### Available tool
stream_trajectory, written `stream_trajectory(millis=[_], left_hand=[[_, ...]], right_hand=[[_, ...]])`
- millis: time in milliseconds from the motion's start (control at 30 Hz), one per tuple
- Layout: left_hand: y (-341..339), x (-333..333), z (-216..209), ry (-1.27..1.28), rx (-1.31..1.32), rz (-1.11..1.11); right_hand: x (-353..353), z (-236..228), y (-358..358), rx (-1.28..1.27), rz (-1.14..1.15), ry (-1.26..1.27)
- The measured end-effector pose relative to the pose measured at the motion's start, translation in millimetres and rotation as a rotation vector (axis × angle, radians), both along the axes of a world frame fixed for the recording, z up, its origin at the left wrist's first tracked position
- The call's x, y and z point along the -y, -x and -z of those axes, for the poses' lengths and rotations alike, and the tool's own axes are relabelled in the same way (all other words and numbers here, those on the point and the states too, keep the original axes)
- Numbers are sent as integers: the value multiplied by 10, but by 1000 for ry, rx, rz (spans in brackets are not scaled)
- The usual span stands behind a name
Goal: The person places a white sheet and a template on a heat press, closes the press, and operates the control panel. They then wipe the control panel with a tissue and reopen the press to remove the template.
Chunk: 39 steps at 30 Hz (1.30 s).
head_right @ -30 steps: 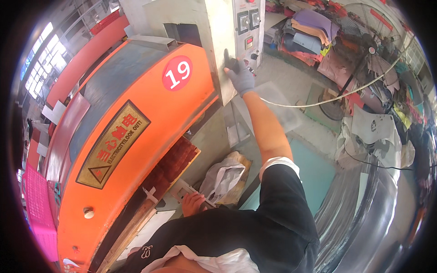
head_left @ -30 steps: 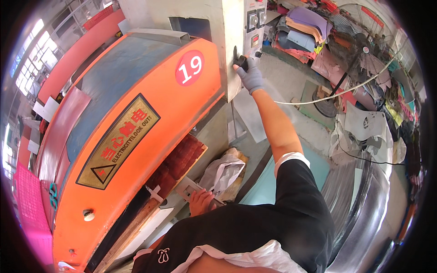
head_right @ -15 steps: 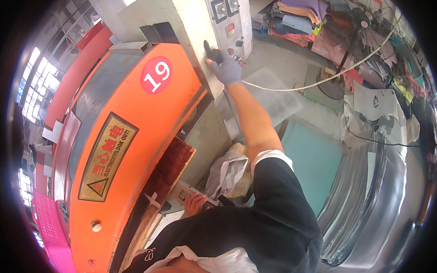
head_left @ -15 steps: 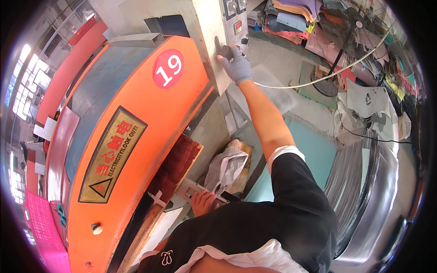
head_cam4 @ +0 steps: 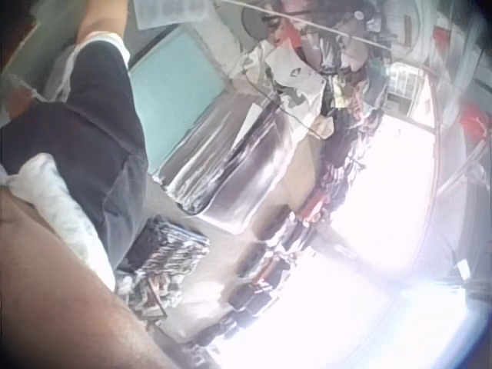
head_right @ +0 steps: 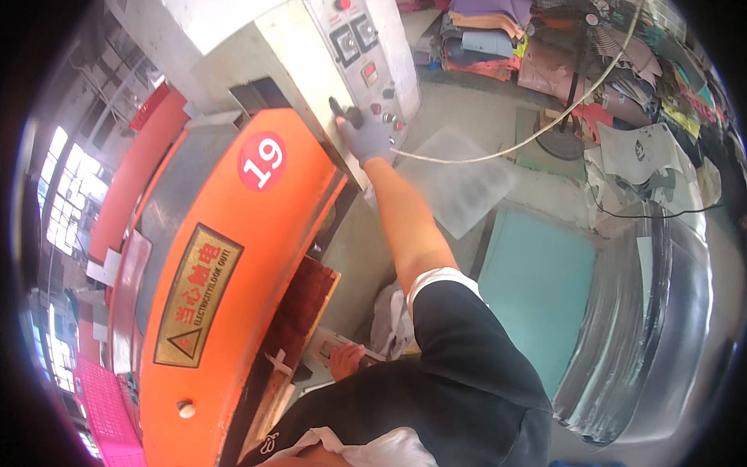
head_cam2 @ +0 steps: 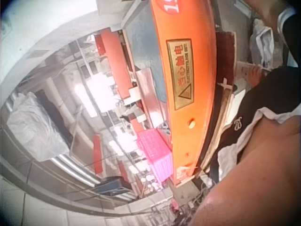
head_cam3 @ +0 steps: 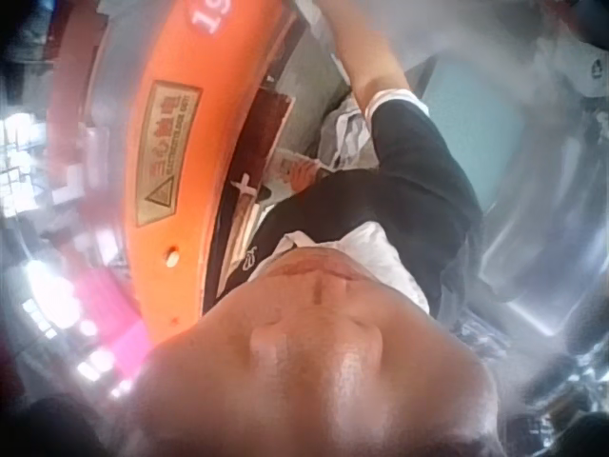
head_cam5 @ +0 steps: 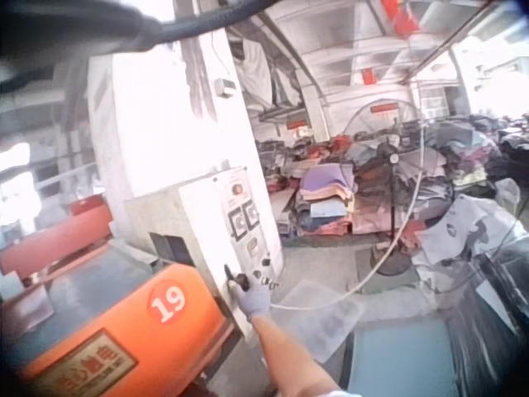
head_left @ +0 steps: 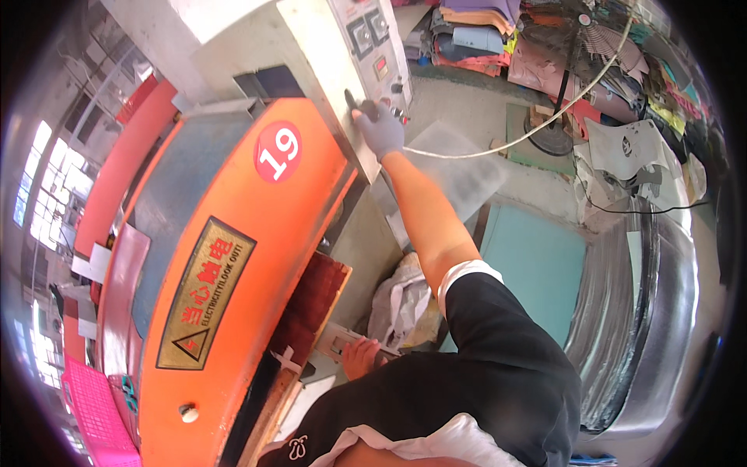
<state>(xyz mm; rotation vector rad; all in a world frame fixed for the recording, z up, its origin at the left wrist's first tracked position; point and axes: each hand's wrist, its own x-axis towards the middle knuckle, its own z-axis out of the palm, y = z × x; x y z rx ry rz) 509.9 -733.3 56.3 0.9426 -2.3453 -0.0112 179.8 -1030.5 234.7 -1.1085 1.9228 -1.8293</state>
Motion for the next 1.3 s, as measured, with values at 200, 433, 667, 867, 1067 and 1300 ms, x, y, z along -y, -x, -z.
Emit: stream_trajectory(millis=[200,433,667,867,1067,1300], left_hand=[[22,37,-40,44,-50,41],[35,-7,-98,-3,-52,29],[21,-12,-65,-49,-52,29],[11,-11,-57,-33,-20,20],[0,1,-25,-3,-14,14],[-24,-5,-1,-40,-23,42]], right_hand=[[-104,-91,-2,24,-123,-35],[-226,-187,91,-82,-197,-214],[-100,-60,140,-106,-214,-141],[68,151,160,-121,-163,35],[80,155,100,-79,-113,127],[59,114,76,-94,-65,47]])
